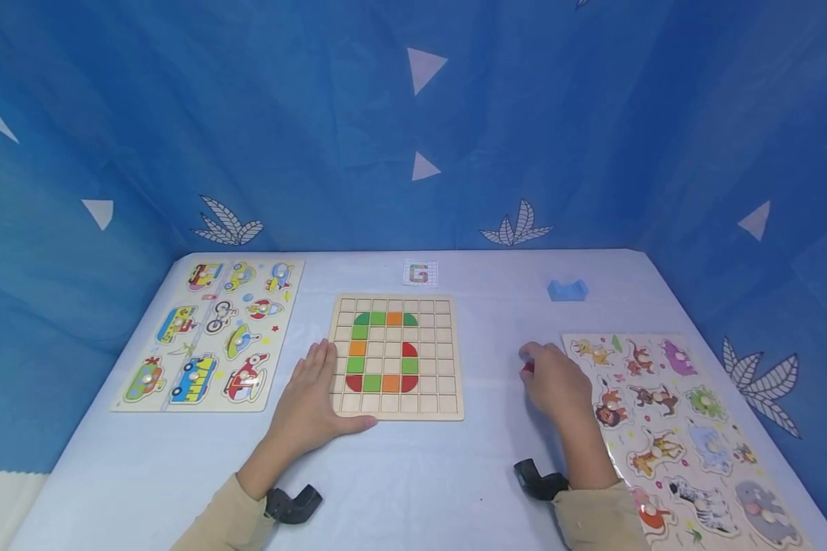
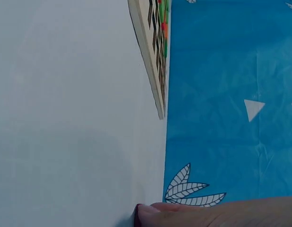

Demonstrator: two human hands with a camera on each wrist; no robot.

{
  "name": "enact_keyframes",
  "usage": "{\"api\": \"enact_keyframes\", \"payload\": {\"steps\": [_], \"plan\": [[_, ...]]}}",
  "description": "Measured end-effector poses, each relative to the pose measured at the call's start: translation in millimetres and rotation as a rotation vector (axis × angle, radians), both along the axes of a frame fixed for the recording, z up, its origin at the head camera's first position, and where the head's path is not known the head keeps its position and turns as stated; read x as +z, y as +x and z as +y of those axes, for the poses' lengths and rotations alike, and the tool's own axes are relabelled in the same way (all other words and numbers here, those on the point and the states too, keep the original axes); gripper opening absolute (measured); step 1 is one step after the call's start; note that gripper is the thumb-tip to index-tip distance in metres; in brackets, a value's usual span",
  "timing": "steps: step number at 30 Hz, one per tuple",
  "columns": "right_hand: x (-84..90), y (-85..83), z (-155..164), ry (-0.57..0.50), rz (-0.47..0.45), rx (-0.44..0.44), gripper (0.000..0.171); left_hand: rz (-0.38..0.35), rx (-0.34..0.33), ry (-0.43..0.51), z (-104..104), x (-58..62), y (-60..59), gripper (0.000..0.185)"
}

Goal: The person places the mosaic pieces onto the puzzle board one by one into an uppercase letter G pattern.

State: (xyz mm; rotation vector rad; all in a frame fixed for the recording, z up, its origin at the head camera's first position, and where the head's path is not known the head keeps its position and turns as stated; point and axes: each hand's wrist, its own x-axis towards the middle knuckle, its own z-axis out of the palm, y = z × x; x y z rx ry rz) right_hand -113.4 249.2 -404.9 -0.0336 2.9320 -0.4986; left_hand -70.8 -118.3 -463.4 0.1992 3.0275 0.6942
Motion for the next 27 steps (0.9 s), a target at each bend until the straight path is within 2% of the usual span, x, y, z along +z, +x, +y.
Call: {"api": "enact_keyframes", "payload": {"steps": [6,10,16,19,24,27], "plan": [[-7.4,-3.9,-5,-0.021,0.017,-0.019,0.024,0.008,0.003,0.009,0,0.9,0.5,0.137],[-11.1,-5.4,-10,-0.039,0.014,-0.036,0.029,0.014,0.003,0.016,1,1.3,0.8,0.136],[-2.9,-1.8,-10,-0.092,-0.04,0.041,0.03,0.016,0.001,0.006,1,0.5,0.5,0.136],[-1.4,-1.1,-9,-0.094,-0.038,0.078,0.029,0.017,0.003,-0.001,1,-0.2,0.4,0.136],[-3.8,-2.4,-11,-0.085,-0.022,0.06,0.026,0.017,-0.001,0.004,1,-1.1,0.0,0.136],[-5.4,-3.9,-13,-0.089,-0.024,0.046,0.031,0.015,-0.001,0.008,1,-1.4,-0.3,0.135]]}}
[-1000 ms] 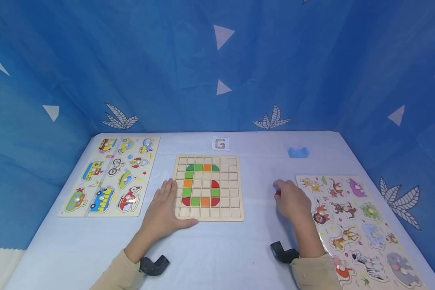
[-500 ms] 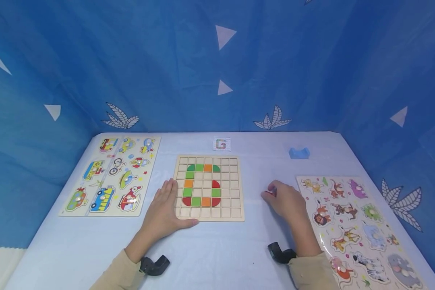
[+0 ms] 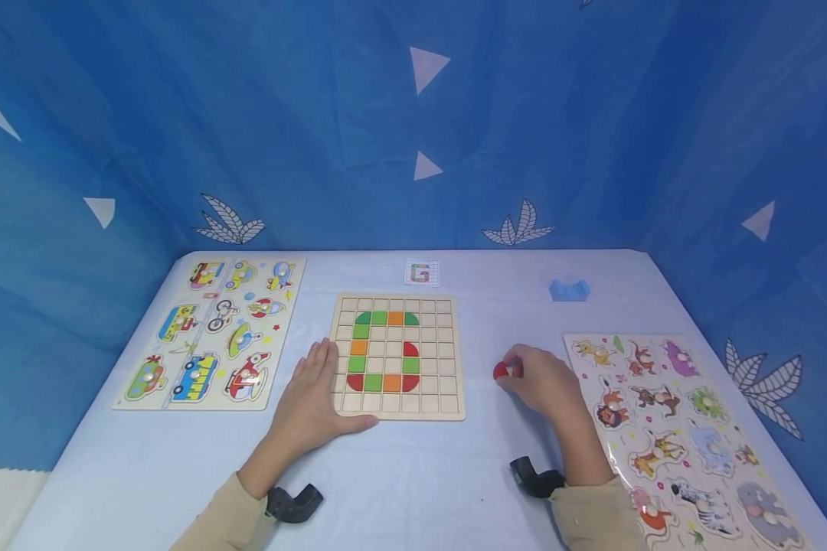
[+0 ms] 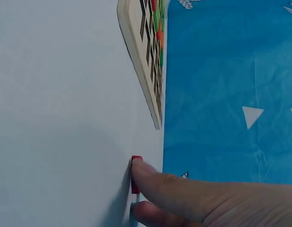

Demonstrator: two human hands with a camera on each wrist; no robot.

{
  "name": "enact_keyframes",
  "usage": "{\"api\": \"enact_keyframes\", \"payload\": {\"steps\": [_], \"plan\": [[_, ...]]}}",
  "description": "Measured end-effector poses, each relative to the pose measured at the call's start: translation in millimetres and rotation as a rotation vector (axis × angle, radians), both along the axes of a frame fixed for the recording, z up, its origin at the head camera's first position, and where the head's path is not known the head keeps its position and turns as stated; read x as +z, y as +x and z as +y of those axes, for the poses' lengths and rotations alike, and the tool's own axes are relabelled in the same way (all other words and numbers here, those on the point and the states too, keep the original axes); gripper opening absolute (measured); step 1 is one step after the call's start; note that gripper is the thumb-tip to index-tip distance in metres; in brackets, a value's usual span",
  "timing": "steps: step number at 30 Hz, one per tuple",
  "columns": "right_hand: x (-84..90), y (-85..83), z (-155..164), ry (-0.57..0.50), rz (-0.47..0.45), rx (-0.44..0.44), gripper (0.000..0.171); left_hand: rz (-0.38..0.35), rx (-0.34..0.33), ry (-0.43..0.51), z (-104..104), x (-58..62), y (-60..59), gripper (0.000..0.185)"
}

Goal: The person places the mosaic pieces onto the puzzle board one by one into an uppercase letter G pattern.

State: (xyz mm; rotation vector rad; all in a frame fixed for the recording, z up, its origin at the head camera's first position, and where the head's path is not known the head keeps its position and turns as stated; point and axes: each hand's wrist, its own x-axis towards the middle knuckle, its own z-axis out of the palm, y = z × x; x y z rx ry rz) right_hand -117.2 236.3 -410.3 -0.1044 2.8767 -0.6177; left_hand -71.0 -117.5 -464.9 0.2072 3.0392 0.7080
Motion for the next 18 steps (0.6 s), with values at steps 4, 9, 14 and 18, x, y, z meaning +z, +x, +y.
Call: {"api": "enact_keyframes", "payload": {"steps": [4,9,14,18], "plan": [[-4.0,-2.9,-1,-0.013,0.005,0.017,0.033,0.005,0.002,-0.002,0,0.1,0.5,0.136],[-10.4,-6.7,-2,-0.07,0.003,0.018,0.023,0.001,0.004,-0.006,0,0.2,0.5,0.136],[-14.5,-8.9,-4,-0.118,0.008,-0.004,0.022,0.007,0.004,-0.002,0,-0.5,-0.1,0.137],[-16.2,-10.1,-9,-0.148,0.033,-0.016,0.021,0.01,0.006,-0.006,0,-1.5,-0.7,0.137]]}}
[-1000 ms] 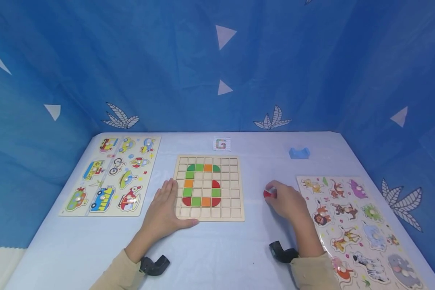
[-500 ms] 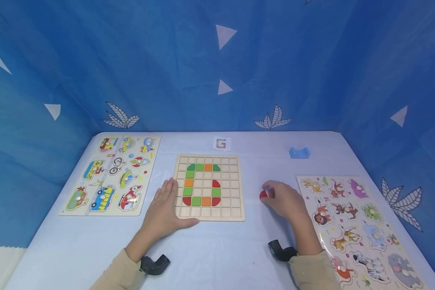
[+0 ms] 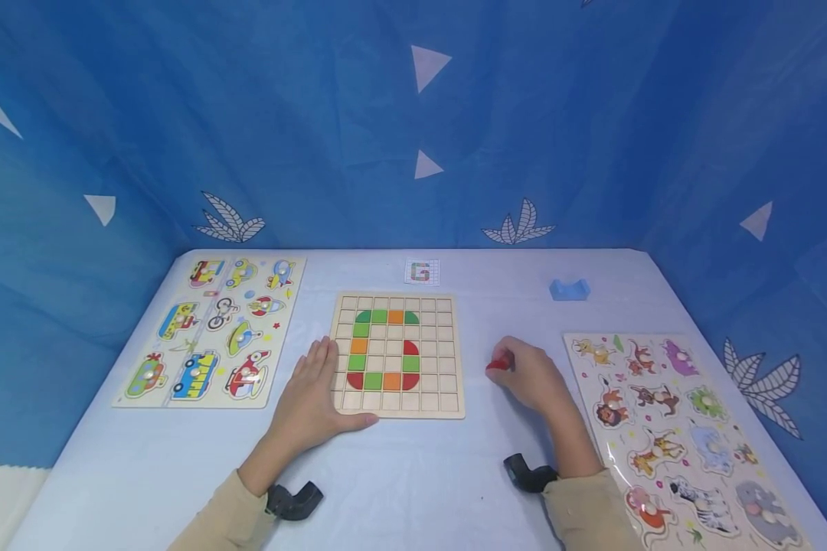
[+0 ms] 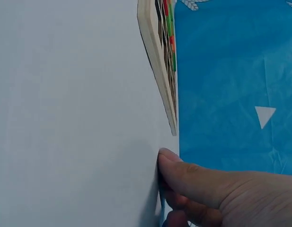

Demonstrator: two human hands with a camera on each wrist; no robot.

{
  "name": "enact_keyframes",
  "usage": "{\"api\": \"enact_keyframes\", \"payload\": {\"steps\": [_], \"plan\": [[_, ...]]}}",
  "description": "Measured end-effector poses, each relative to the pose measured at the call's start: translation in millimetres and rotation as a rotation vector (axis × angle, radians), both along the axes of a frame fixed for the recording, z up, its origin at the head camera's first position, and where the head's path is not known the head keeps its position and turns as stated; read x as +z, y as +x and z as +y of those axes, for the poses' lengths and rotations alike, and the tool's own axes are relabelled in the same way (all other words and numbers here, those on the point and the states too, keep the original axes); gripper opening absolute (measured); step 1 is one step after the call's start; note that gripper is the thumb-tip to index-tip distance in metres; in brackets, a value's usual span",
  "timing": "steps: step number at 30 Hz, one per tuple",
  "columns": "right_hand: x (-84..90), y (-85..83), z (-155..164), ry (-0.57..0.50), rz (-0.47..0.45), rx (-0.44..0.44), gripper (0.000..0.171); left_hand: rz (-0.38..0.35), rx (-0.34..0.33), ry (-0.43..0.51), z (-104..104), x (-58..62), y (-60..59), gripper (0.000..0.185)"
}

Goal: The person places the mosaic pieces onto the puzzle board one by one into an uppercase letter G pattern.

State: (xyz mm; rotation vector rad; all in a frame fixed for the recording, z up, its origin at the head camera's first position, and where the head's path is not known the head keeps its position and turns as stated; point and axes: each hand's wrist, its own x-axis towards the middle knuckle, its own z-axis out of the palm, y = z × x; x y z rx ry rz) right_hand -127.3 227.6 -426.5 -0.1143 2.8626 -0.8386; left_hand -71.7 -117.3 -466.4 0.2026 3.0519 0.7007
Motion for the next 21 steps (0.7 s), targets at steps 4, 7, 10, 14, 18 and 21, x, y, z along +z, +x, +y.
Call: {"api": "enact_keyframes", "payload": {"steps": [4,7,10,14,18,21], "plan": [[0.3,-1.9,-12,-0.051,0.041,-0.014,0.017,-0.006,0.003,-0.003,0,-0.8,-0.2,0.137],[1.6,-3.1,-26,-0.107,0.063,-0.018,0.016,-0.005,0.004,-0.006,0,-1.0,-0.1,0.137],[2.7,-4.7,-44,-0.176,0.063,-0.007,0.019,-0.005,0.005,-0.009,0,-0.3,0.0,0.137],[2.0,-8.0,-71,-0.255,0.052,0.012,0.019,-0.018,0.005,-0.009,0,1.6,0.5,0.137],[-1.6,-10.7,-96,-0.289,0.052,0.044,0.017,-0.034,0.002,-0.011,0,3.3,1.0,0.137],[-4.4,-11.9,-113,-0.287,0.06,0.066,0.015,-0.037,0.001,-0.021,0,3.8,1.5,0.137]]}}
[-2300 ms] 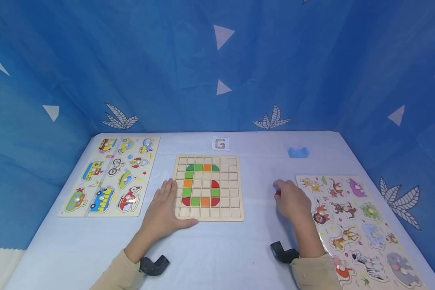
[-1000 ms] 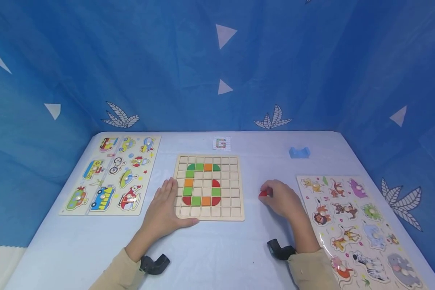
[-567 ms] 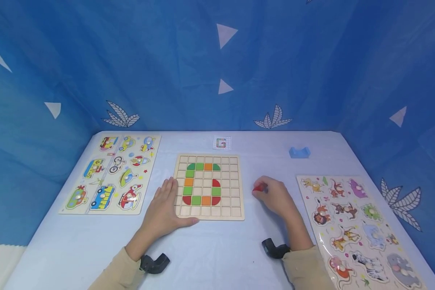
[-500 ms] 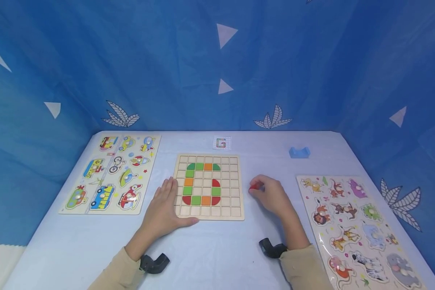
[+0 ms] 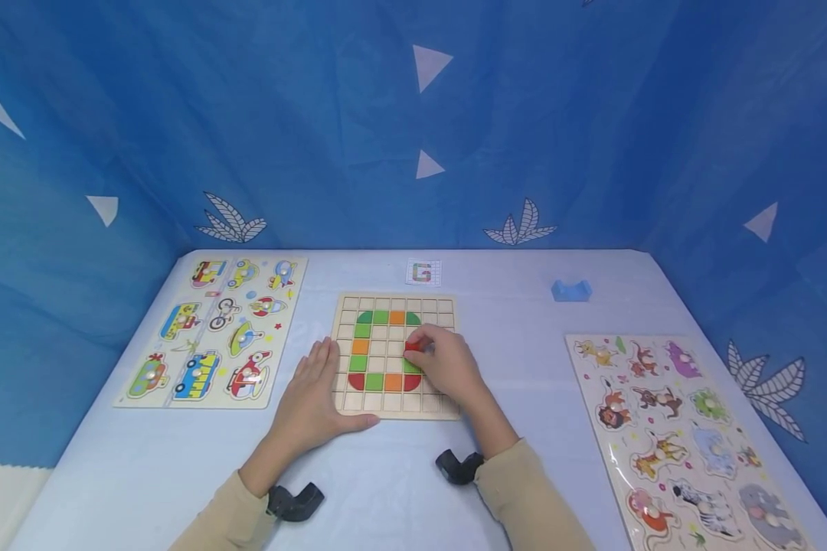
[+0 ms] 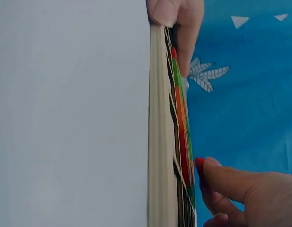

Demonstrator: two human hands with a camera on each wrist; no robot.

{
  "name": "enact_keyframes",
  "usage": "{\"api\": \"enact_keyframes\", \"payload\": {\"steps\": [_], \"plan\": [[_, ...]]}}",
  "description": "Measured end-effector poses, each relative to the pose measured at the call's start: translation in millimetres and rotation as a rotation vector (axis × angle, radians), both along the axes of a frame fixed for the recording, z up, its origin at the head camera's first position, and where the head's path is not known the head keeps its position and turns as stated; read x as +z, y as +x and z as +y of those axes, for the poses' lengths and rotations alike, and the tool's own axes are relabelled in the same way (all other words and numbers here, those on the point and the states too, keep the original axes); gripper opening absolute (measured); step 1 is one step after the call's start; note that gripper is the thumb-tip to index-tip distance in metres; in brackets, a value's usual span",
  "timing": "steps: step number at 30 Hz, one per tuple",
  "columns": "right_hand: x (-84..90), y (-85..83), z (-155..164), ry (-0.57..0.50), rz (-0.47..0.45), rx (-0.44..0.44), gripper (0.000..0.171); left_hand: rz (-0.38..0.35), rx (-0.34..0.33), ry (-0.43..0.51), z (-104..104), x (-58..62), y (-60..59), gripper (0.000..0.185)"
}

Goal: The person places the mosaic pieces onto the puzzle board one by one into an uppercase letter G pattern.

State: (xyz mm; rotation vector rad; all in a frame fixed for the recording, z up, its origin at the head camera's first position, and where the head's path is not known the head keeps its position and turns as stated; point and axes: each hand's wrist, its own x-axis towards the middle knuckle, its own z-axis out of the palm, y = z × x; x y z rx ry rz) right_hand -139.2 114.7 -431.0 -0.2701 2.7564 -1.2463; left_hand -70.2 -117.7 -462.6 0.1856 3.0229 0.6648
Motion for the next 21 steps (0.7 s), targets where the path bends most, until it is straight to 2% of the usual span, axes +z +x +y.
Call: {"api": "enact_keyframes", "payload": {"steps": [8,14,21], "plan": [[-3.4,-4.3,-24,0.059,0.048,0.011,0.016,0.008,0.0,0.0,1,0.4,0.4,0.138],[-7.7,-6.2,-27,0.111,0.092,0.019,0.014,0.008,0.0,0.004,1,1.3,0.3,0.137],[-8.5,-5.0,-27,0.138,0.1,0.022,0.016,0.019,0.004,0.003,1,0.8,-0.4,0.137]]}}
